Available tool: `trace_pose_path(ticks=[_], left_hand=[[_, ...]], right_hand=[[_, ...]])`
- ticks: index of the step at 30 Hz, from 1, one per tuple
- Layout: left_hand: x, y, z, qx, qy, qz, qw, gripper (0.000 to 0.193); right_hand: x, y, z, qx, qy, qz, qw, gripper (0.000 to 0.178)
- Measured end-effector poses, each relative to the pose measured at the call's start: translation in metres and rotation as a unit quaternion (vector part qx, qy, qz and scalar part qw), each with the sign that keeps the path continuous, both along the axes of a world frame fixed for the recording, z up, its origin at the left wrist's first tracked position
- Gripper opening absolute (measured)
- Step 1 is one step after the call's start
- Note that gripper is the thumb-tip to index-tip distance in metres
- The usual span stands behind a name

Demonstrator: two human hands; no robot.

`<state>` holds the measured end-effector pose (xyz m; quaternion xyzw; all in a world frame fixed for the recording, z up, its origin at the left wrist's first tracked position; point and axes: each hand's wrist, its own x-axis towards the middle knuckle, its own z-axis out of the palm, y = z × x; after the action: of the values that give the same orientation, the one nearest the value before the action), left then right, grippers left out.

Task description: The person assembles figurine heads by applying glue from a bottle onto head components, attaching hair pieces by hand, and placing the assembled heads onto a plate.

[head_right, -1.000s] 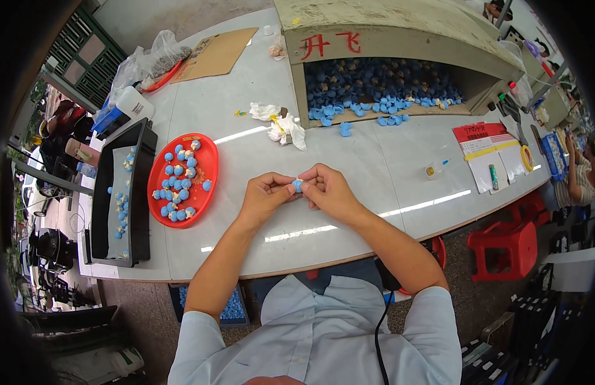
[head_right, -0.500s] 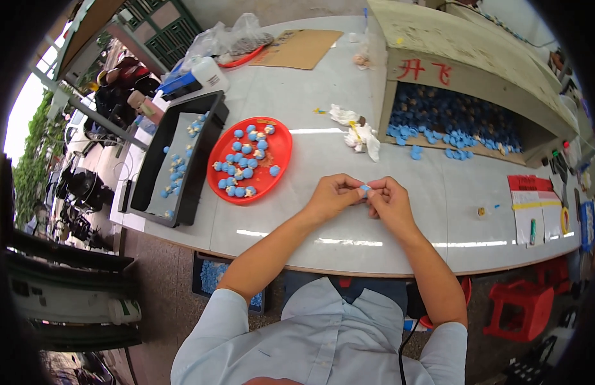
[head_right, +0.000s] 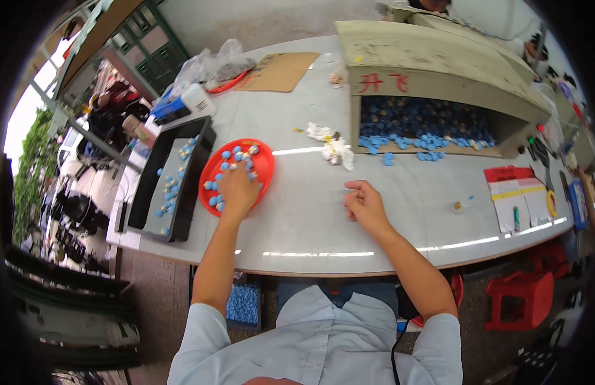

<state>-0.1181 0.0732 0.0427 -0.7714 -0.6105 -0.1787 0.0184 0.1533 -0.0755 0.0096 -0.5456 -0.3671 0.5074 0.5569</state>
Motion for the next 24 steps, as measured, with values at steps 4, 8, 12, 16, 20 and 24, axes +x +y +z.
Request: trace_pose_path(ticks=[4, 8, 12, 16, 20, 24], left_hand=[[-0.002, -0.009, 0.014, 0.065, -0.008, 0.017, 0.998, 0.046], [0.044, -0.024, 0.011, 0.04, -0.216, -0.154, 0.963, 0.039], [0.097, -0.051, -0.017, -0.216, -0.366, -0.267, 0.865, 0.039], [0.119, -0.058, -0.059, -0.3, -0.475, -0.285, 0.777, 0.035], [0.117, -0.056, -0.063, -0.316, -0.479, -0.279, 0.77, 0.034], [0.115, -0.059, -0.058, -0.311, -0.471, -0.267, 0.781, 0.032]], right_hand=[[0.001, 0.002, 0.004, 0.003, 0.008, -0.009, 1.0, 0.029], [0.026, 0.006, 0.014, -0.016, -0.051, -0.022, 0.998, 0.021], [0.073, 0.027, 0.005, 0.062, -0.376, -0.162, 0.91, 0.016], [0.128, 0.061, 0.009, 0.0, -0.501, -0.245, 0.83, 0.017], [0.141, 0.099, 0.014, 0.025, -0.612, -0.222, 0.759, 0.018], [0.133, 0.12, 0.038, -0.158, -0.662, -0.056, 0.73, 0.028]])
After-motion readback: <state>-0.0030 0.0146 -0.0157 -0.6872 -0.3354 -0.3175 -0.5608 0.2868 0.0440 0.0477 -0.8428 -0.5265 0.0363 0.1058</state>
